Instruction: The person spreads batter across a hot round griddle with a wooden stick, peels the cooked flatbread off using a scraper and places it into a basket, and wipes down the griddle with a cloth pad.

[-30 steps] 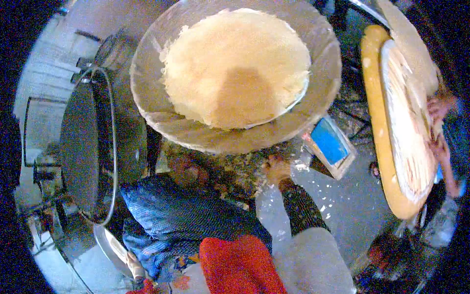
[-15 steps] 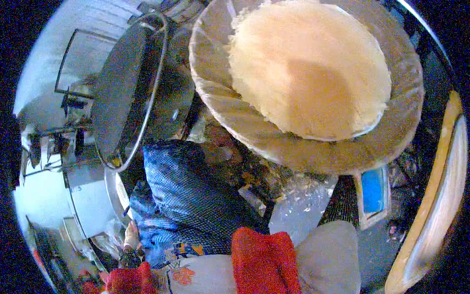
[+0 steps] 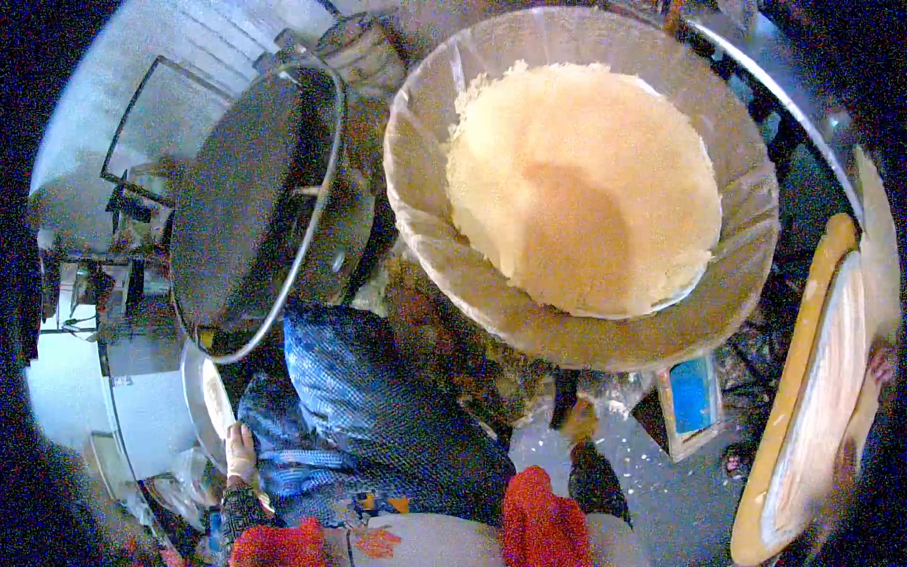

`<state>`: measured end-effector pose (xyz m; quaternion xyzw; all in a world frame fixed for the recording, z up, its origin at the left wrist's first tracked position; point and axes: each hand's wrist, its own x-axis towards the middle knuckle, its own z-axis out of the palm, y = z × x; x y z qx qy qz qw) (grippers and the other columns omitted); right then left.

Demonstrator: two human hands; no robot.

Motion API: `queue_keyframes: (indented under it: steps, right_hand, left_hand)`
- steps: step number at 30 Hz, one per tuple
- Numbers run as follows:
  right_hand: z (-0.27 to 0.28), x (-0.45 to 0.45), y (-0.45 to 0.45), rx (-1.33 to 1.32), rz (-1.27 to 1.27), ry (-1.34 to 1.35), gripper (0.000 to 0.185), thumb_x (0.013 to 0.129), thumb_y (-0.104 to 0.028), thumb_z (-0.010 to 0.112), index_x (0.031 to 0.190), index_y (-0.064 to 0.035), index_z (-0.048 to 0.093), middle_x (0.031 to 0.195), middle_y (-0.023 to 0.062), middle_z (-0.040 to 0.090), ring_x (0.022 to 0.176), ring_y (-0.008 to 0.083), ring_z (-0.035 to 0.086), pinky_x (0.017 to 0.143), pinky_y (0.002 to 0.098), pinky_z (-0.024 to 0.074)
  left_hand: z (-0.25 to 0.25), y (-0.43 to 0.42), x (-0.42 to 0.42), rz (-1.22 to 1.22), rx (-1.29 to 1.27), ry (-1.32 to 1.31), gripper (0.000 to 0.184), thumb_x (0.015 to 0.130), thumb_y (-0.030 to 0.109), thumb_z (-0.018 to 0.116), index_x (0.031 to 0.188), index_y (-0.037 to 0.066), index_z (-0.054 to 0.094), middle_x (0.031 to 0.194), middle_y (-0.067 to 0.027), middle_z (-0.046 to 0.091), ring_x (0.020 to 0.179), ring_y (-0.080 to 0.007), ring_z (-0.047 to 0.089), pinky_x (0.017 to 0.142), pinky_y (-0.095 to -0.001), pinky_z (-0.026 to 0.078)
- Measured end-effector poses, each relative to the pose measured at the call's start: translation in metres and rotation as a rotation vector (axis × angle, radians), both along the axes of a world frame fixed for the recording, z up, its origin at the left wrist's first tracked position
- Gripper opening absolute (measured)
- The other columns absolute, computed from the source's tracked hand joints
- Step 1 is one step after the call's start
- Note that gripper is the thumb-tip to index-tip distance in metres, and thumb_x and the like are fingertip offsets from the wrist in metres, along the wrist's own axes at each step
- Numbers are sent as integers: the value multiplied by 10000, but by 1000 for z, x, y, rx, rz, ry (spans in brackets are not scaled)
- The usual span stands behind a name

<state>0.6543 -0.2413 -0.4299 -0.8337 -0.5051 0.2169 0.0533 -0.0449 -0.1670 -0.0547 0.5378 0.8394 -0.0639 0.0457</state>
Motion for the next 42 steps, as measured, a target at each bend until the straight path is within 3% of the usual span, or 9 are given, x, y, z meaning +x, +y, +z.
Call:
queue_keyframes:
  steps: [11, 20, 24, 27, 31, 33, 36, 38, 42]
  right_hand:
    - [240, -138, 137, -53, 572, 156, 258, 829, -185, 646, 983, -11, 535, 847, 206, 615, 784, 400, 632, 689, 486, 509]
    - [506, -240, 308, 961, 252, 560, 258, 888, -144, 639, 1092, -16, 546, 903, 96, 609, 851, 264, 594, 756, 416, 504]
    - [535, -320, 337, 647, 38, 1409, 245, 907, -113, 641, 1123, -73, 533, 862, 34, 610, 792, 152, 595, 580, 297, 505]
    - [517, -366, 313, 149, 347, 1433, 155, 909, -113, 630, 1041, -52, 575, 742, 31, 630, 664, 161, 624, 579, 297, 521]
    - [499, -410, 287, 251, 956, 983, 70, 886, -59, 623, 833, -16, 639, 756, 40, 660, 686, 120, 621, 633, 270, 507]
    - [496, -436, 333, 614, 986, 828, 139, 857, -135, 657, 974, -60, 647, 867, 139, 658, 816, 343, 633, 776, 442, 518]
    - [494, -487, 442, 1109, 986, 129, 428, 933, -259, 574, 1263, 7, 509, 1294, 218, 530, 1222, 390, 476, 1054, 495, 361]
    - [411, -512, 523, 1108, 829, -373, 572, 959, -385, 498, 1358, 17, 417, 1403, 231, 438, 1320, 400, 391, 1108, 564, 267]
    - [420, -551, 507, 594, 969, -180, 630, 911, -455, 516, 1319, 17, 431, 1374, 212, 443, 1308, 382, 383, 1087, 564, 266]
  left_hand:
    - [-45, 70, 10, 174, 32, 59, 478, 941, 381, 554, 1318, 91, 509, 1329, -240, 468, 1174, -481, 473, 984, -542, 429]
    - [-11, 66, 51, 362, 122, -66, 517, 897, 415, 610, 1334, 155, 522, 1390, -200, 440, 1259, -434, 433, 969, -513, 470]
    - [-11, 56, 47, 342, 222, -85, 544, 882, 416, 617, 1332, 126, 519, 1392, -221, 432, 1257, -460, 423, 975, -552, 444]
    - [-10, 51, 49, 374, 211, -145, 583, 877, 432, 616, 1358, 124, 497, 1432, -223, 400, 1293, -457, 388, 988, -574, 421]
    - [-12, 41, 38, 400, 232, -179, 599, 870, 435, 624, 1370, 134, 490, 1444, -217, 398, 1313, -453, 369, 1022, -577, 388]
    - [-12, 36, 30, 398, 244, -181, 605, 861, 431, 633, 1367, 130, 495, 1433, -213, 413, 1308, -449, 371, 1033, -567, 380]
    - [-8, 35, 27, 375, 241, -186, 613, 855, 431, 638, 1363, 118, 498, 1421, -216, 422, 1296, -451, 379, 1033, -557, 383]
    - [-8, 35, 27, 377, 251, -204, 617, 844, 436, 646, 1348, 106, 512, 1405, -228, 431, 1275, -467, 393, 1045, -559, 366]
    - [-5, 34, 29, 388, 277, -212, 610, 835, 436, 647, 1322, 89, 528, 1392, -234, 438, 1279, -484, 380, 1040, -595, 345]
